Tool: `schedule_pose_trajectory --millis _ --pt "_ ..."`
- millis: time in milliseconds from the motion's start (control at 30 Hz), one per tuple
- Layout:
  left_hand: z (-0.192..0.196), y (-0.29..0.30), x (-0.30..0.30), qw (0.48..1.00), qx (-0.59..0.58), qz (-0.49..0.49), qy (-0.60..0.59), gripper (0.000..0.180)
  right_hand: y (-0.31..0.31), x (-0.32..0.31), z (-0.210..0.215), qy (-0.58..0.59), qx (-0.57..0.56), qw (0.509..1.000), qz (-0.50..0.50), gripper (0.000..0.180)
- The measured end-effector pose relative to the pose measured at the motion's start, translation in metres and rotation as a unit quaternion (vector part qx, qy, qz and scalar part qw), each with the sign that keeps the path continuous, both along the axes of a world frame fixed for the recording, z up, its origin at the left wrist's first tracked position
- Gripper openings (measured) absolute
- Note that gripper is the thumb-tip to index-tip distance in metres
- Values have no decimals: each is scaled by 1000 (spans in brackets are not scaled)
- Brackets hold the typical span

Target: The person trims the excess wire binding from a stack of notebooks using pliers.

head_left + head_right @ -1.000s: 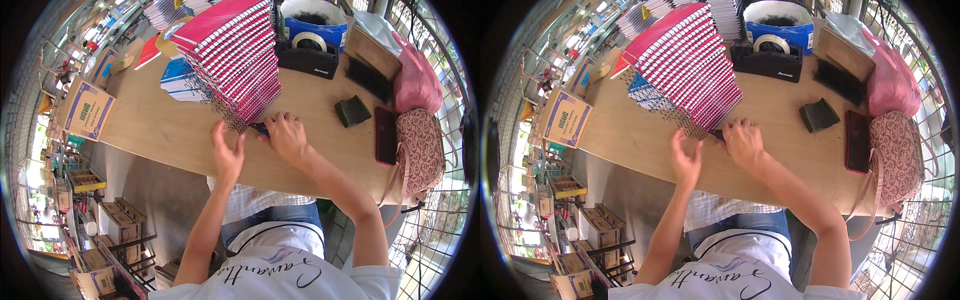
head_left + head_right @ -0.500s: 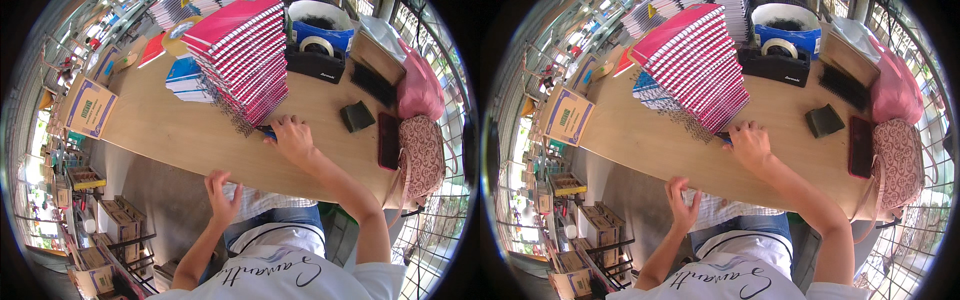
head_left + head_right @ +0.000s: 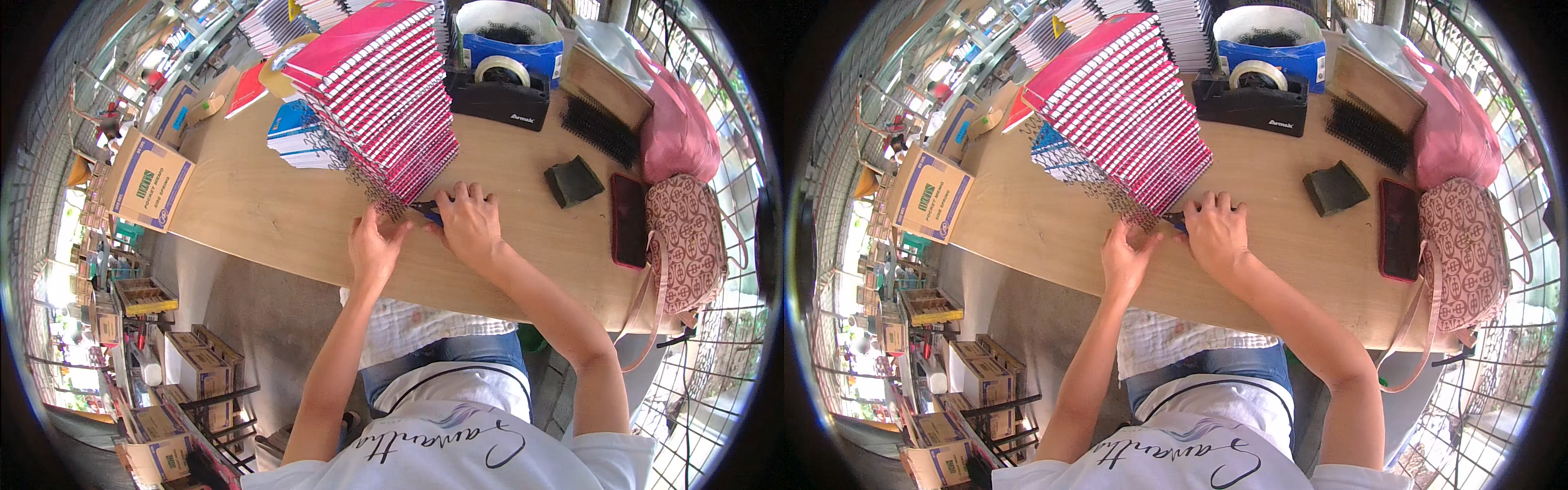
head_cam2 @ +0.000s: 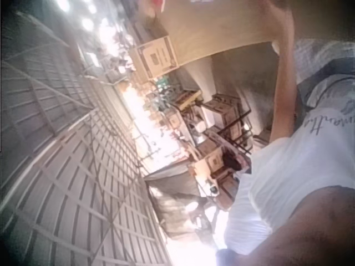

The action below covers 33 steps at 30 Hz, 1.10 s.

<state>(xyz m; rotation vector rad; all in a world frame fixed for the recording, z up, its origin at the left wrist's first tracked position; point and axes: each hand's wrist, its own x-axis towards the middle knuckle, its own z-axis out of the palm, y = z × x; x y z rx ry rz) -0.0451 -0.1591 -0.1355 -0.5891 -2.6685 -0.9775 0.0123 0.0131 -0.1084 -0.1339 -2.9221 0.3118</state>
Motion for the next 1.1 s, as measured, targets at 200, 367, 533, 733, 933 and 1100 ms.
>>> schedule_pose_trajectory --millis 200,367,533,733,933,1100 --pt "-10 12 -8 994 93 42 -43 29 0 -2 -2 16 14 1000 4 45" --pt "-18 10 -8 991 126 35 -17 25 -1 -4 -2 21 20 1000 12 43" --pt "-10 13 -4 990 136 42 -22 22 4 -10 -5 -12 -21 999 43 40" --pt "-5 9 -1 991 134 22 0 20 7 6 -2 -9 -45 999 6 43" --pt "-5 9 1 982 187 19 -37 17 -3 7 -1 38 -18 999 -17 48" --pt "-9 8 0 978 204 10 -45 19 -5 4 -2 31 -21 999 -16 48"
